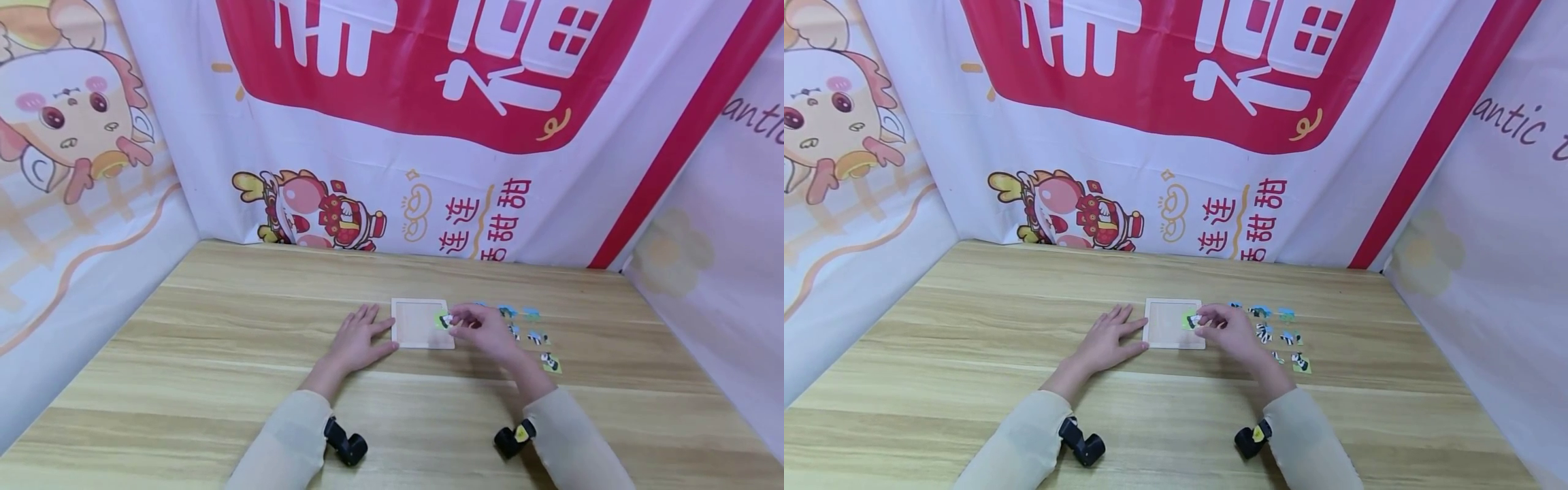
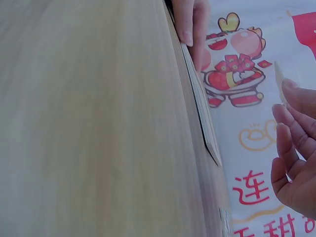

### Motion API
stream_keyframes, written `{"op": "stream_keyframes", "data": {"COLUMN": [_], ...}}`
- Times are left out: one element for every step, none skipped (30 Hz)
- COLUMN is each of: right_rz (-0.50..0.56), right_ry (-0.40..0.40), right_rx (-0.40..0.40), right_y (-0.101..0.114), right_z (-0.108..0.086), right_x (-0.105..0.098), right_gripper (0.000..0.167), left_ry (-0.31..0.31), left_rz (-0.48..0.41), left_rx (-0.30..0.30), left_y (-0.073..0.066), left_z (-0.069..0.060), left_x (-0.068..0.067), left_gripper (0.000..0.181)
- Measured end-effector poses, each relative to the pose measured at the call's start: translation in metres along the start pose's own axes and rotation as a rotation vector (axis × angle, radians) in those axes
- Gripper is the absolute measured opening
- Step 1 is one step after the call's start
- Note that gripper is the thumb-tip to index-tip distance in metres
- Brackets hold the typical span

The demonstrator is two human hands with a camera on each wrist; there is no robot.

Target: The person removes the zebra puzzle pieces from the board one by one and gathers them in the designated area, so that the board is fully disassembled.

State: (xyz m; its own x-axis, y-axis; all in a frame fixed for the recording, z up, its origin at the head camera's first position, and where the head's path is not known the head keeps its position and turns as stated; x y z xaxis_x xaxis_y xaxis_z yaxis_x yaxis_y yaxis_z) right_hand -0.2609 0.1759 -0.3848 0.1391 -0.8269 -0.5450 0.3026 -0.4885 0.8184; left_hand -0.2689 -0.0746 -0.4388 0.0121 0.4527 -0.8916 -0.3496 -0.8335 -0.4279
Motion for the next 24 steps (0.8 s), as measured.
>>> {"op": "stream_keyframes", "data": {"right_rz": [-0.002,-0.004,-0.008,-0.012,-0.014,-0.023,-0.033,-0.04,-0.044,-0.042,-0.036,-0.033,-0.025,-0.014,-0.008,-0.006,-0.005,-0.008,-0.008,-0.014,-0.017,-0.024,-0.029,-0.036], "right_ry": [-0.006,-0.01,-0.016,-0.02,-0.023,-0.027,-0.032,-0.036,-0.039,-0.042,-0.044,-0.046,-0.045,-0.042,-0.039,-0.039,-0.04,-0.041,-0.041,-0.044,-0.045,-0.046,-0.044,-0.041], "right_rx": [-0.021,-0.03,-0.033,-0.043,-0.04,-0.031,-0.027,-0.017,-0.013,-0.011,-0.002,-0.001,-0.002,-0.005,-0.012,-0.016,-0.022,-0.029,-0.031,-0.035,-0.038,-0.036,-0.038,-0.032], "right_y": [-0.001,-0.003,-0.004,-0.005,-0.006,-0.007,-0.009,-0.01,-0.012,-0.013,-0.015,-0.016,-0.017,-0.019,-0.02,-0.022,-0.023,-0.025,-0.027,-0.029,-0.031,-0.033,-0.035,-0.038], "right_z": [-0.002,-0.004,-0.007,-0.009,-0.012,-0.014,-0.017,-0.019,-0.021,-0.023,-0.025,-0.027,-0.028,-0.03,-0.032,-0.033,-0.035,-0.036,-0.037,-0.039,-0.04,-0.041,-0.042,-0.043], "right_x": [-0.004,-0.007,-0.011,-0.015,-0.018,-0.021,-0.024,-0.027,-0.03,-0.032,-0.034,-0.036,-0.038,-0.04,-0.041,-0.042,-0.043,-0.044,-0.045,-0.046,-0.046,-0.047,-0.047,-0.047], "right_gripper": [0.029,0.03,0.032,0.032,0.032,0.033,0.033,0.033,0.033,0.033,0.033,0.033,0.033,0.032,0.032,0.031,0.029,0.028,0.027,0.026,0.025,0.025,0.025,0.025], "left_ry": [-0.001,-0.001,-0.001,-0.001,0.002,0.005,0.007,0.009,0.009,0.009,0.011,0.011,0.011,0.01,0.009,0.013,0.014,0.012,0.012,0.012,0.014,0.014,0.013,0.014], "left_rz": [-0.001,-0.002,-0.001,-0.001,0.0,0.002,0.003,0.005,0.005,0.004,0.005,0.004,0.003,0.001,0.0,0.0,0.0,-0.002,-0.001,-0.002,0.0,0.001,0.001,0.001], "left_rx": [0.003,0.004,0.005,0.006,0.002,0.0,-0.002,-0.004,-0.004,-0.002,-0.004,-0.003,-0.003,-0.001,0.0,-0.002,-0.004,-0.002,-0.003,-0.004,-0.006,-0.006,-0.006,-0.008], "left_y": [0.0,0.0,0.0,0.0,0.0,0.0,0.001,0.001,0.001,0.001,0.002,0.002,0.002,0.002,0.002,0.002,0.002,0.002,0.002,0.002,0.002,0.002,0.002,0.002], "left_z": [0.0,0.0,0.0,0.0,0.0,0.001,0.001,0.001,0.001,0.002,0.002,0.002,0.002,0.002,0.002,0.002,0.002,0.002,0.002,0.002,0.002,0.002,0.002,0.002], "left_x": [0.0,0.0,0.0,0.0,0.0,0.0,0.001,0.001,0.001,0.001,0.002,0.002,0.002,0.002,0.001,0.001,0.001,0.001,0.001,0.001,0.001,0.001,0.002,0.002], "left_gripper": [0.053,0.053,0.053,0.053,0.054,0.054,0.055,0.055,0.055,0.055,0.055,0.055,0.055,0.055,0.055,0.055,0.055,0.055,0.055,0.055,0.055,0.055,0.055,0.055]}}
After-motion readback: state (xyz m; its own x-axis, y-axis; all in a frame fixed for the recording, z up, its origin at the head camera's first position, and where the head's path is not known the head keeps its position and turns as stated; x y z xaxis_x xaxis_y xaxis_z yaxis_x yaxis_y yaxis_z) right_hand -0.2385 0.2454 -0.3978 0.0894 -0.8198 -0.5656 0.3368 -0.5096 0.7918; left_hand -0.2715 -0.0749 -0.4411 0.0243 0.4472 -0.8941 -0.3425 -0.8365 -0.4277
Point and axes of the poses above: each hand's wrist, its own z-axis towards the middle knuckle, its own x-axis out of the palm, y = z × x, the point moved 1 cm from there along z, towards the middle knuckle, and after that the axes turned 6 degrees about -x, right-handed, at the moved point
